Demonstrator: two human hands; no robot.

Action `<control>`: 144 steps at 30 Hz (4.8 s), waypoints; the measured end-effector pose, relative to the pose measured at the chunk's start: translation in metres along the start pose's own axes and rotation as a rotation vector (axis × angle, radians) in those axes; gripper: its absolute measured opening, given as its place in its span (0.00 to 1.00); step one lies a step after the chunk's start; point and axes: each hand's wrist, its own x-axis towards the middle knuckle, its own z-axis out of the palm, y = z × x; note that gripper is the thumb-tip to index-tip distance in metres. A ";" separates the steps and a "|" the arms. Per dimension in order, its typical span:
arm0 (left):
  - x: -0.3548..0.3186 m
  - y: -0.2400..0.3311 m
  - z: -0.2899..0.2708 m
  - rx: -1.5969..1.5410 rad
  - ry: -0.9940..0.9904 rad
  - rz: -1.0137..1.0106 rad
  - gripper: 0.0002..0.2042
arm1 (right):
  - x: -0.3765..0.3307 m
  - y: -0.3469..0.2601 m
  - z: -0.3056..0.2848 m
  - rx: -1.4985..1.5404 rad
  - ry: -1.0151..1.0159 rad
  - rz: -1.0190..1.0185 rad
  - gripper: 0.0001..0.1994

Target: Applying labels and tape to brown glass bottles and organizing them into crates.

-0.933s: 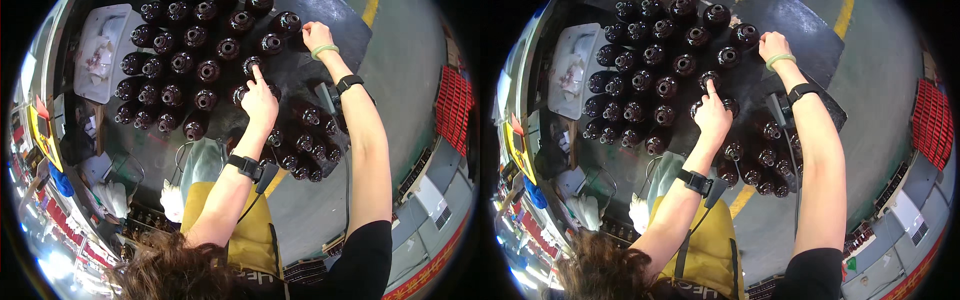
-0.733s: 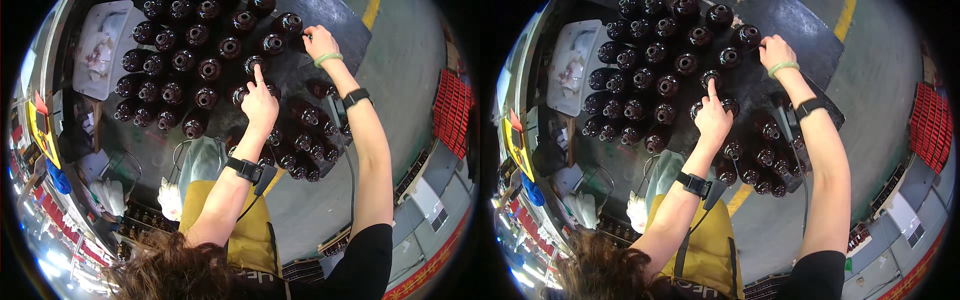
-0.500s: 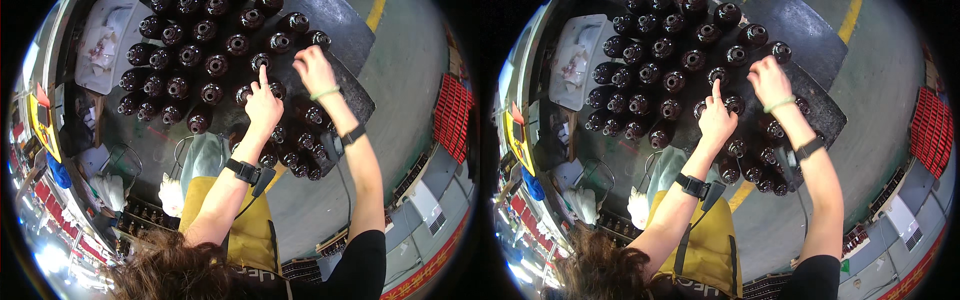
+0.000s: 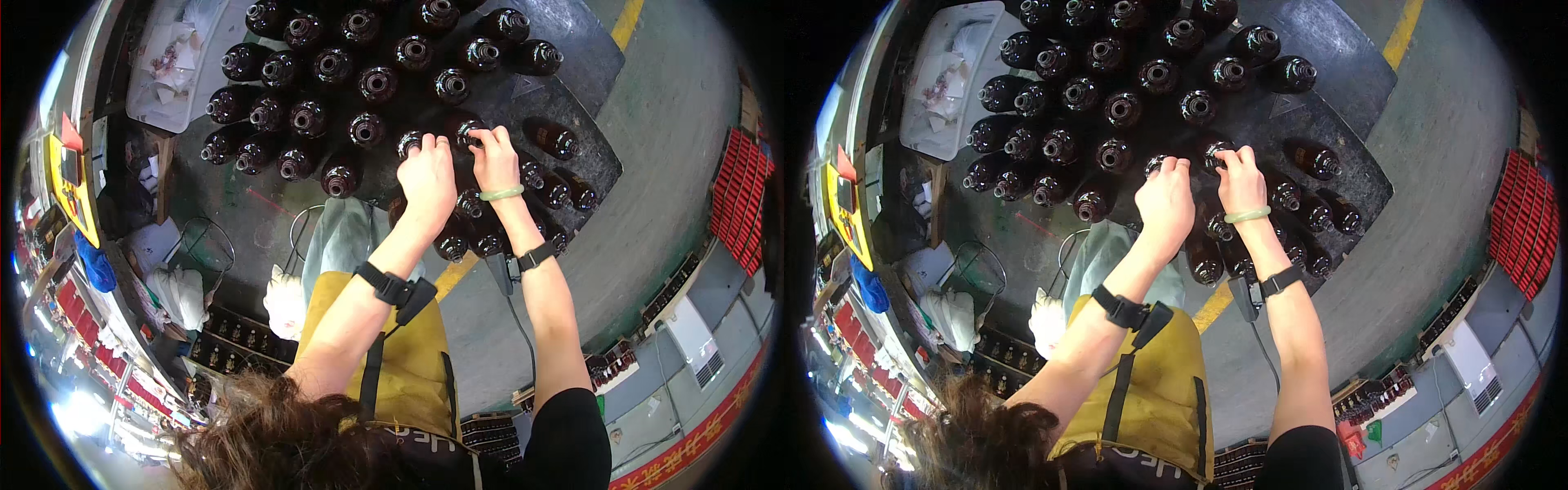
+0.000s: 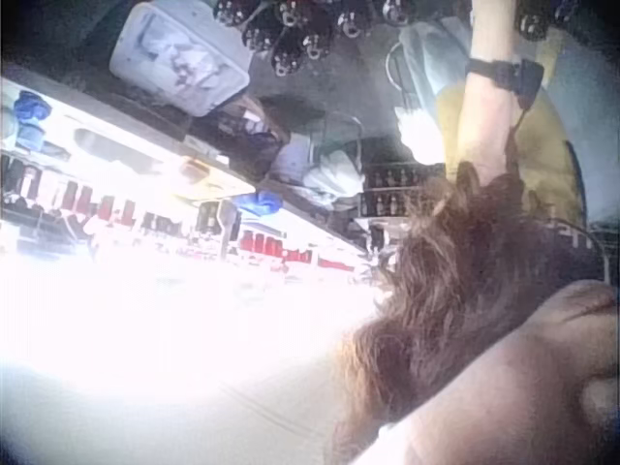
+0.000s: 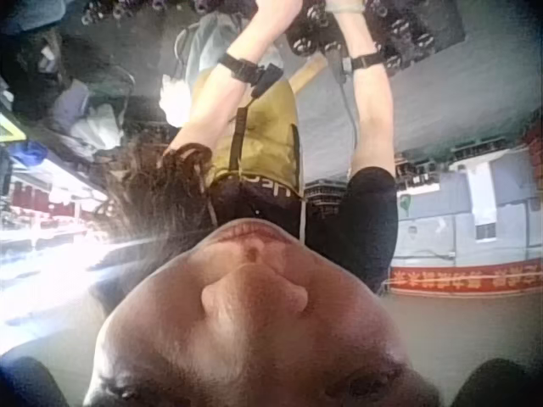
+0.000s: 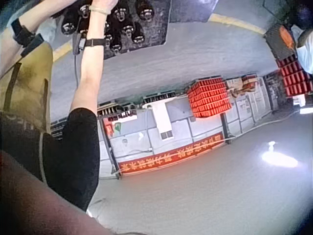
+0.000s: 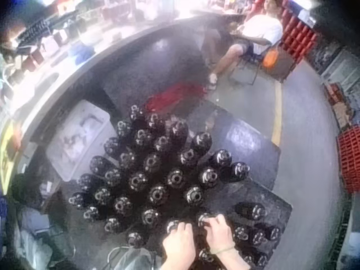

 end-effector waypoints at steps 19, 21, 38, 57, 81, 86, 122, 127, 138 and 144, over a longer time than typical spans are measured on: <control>0.058 -0.051 -0.001 -0.070 -0.024 0.546 0.11 | -0.051 -0.093 0.002 0.266 0.361 0.458 0.10; 0.063 -0.050 0.000 -0.078 -0.044 0.597 0.11 | -0.056 -0.099 0.011 0.282 0.355 0.465 0.10; -0.095 -0.120 -0.003 -0.212 -0.393 0.197 0.14 | -0.067 -0.101 0.107 0.325 0.238 0.370 0.12; -0.114 -0.129 0.004 -0.379 -0.340 0.318 0.13 | -0.077 -0.108 0.058 0.296 0.093 0.396 0.22; -0.135 -0.172 -0.083 -0.100 -0.225 0.423 0.18 | -0.254 -0.119 0.021 0.400 -0.118 0.409 0.13; -0.221 -0.209 -0.168 -0.106 -0.188 0.137 0.18 | -0.278 -0.102 -0.005 0.237 -0.306 0.258 0.14; -0.239 -0.902 -0.681 -0.258 1.058 -0.781 0.28 | 0.164 -1.093 0.231 -0.069 -0.355 -1.652 0.13; -0.201 -0.929 -0.694 -0.260 0.947 -0.933 0.27 | 0.156 -1.172 0.279 -0.279 -0.765 -1.710 0.20; -0.180 -0.897 -0.727 -0.173 0.539 -1.138 0.27 | 0.157 -1.208 0.310 -0.459 -1.048 -1.572 0.30; -0.163 -0.923 -0.729 -0.128 0.525 -1.117 0.21 | 0.159 -1.213 0.334 -0.632 -0.987 -1.595 0.32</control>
